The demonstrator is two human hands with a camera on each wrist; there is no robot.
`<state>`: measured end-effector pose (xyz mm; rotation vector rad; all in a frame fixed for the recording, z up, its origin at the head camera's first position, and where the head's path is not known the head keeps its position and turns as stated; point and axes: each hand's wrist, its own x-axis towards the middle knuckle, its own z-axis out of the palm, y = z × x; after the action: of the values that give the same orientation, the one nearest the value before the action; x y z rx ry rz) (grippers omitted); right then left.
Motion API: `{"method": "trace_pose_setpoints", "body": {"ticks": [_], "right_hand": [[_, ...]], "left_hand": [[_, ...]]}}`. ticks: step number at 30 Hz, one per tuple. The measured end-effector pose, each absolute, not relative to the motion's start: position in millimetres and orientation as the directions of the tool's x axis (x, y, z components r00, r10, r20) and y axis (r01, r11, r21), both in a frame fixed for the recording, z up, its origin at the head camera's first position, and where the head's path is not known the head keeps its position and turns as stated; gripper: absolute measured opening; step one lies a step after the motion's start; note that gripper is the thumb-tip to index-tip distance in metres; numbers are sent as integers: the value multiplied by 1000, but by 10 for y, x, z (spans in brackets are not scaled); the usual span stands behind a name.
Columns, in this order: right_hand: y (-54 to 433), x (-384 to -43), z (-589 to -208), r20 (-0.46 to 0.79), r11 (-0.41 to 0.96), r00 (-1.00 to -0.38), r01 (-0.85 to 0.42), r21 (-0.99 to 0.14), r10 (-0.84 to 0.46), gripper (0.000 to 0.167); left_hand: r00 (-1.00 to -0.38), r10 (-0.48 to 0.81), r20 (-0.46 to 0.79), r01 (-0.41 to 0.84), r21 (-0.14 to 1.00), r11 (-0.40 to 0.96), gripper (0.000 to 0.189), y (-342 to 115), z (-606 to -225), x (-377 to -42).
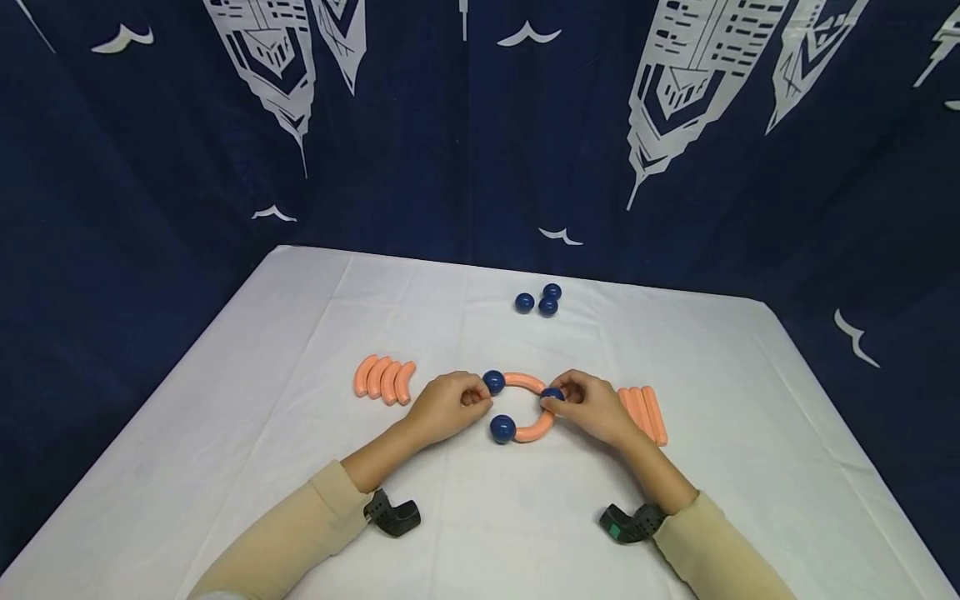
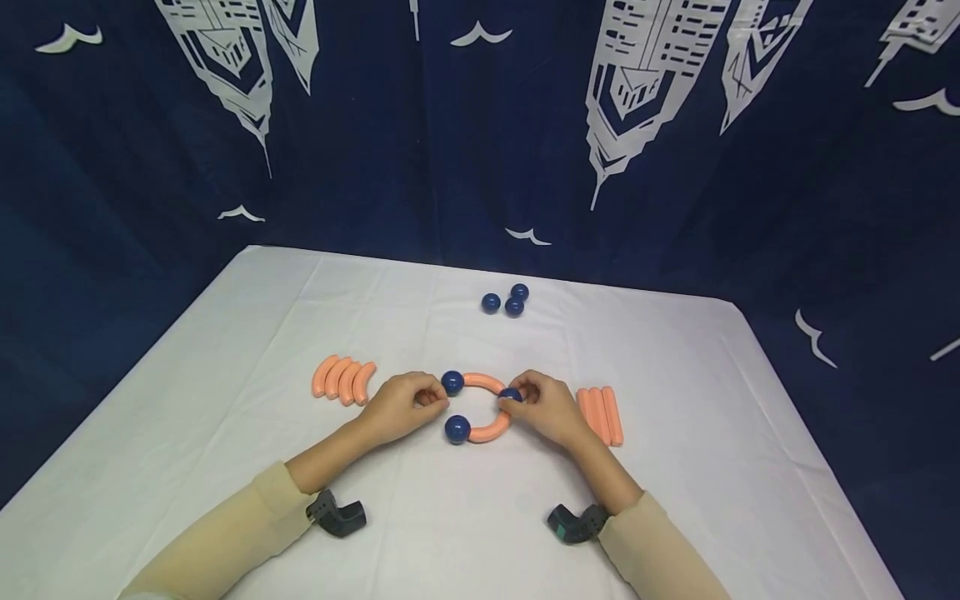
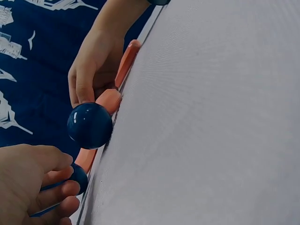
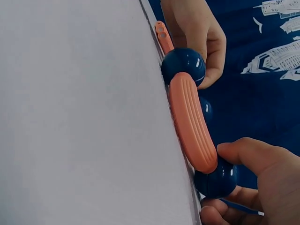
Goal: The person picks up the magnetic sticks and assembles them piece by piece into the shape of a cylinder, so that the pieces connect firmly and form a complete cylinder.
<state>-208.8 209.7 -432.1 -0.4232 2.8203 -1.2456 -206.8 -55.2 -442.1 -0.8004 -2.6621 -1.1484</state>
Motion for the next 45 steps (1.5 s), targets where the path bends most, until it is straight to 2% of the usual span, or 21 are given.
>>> {"method": "trace_pose_setpoints", "body": {"ticks": [3,12,28,33,45], "right_hand": [[2082,-2045,-4323,92,650,-968,-226,-725,-234,29],[2045,-1975,-4346,107,661,-977,-204,-722,-185,30],[2036,-1963,-4388,130,627,-980,-196,-754,-150,30],[2049,-1966,-4402,131,629,-980,-196,-753,-149,29],[2045,-1967,-4403,121,622,-981,-188,-760,-149,30]], "left_hand": [[-844,438,311,526,638,562,4,-553,-4426,-2069],[-848,454,272,511,644,569,20,-537,-4441,-2116],[-851,443,283,511,642,572,21,-542,-4427,-2166],[-857,421,299,508,634,583,19,-670,-4382,-2122],[-882,279,380,460,564,686,18,-1201,-4229,-2043]]}}
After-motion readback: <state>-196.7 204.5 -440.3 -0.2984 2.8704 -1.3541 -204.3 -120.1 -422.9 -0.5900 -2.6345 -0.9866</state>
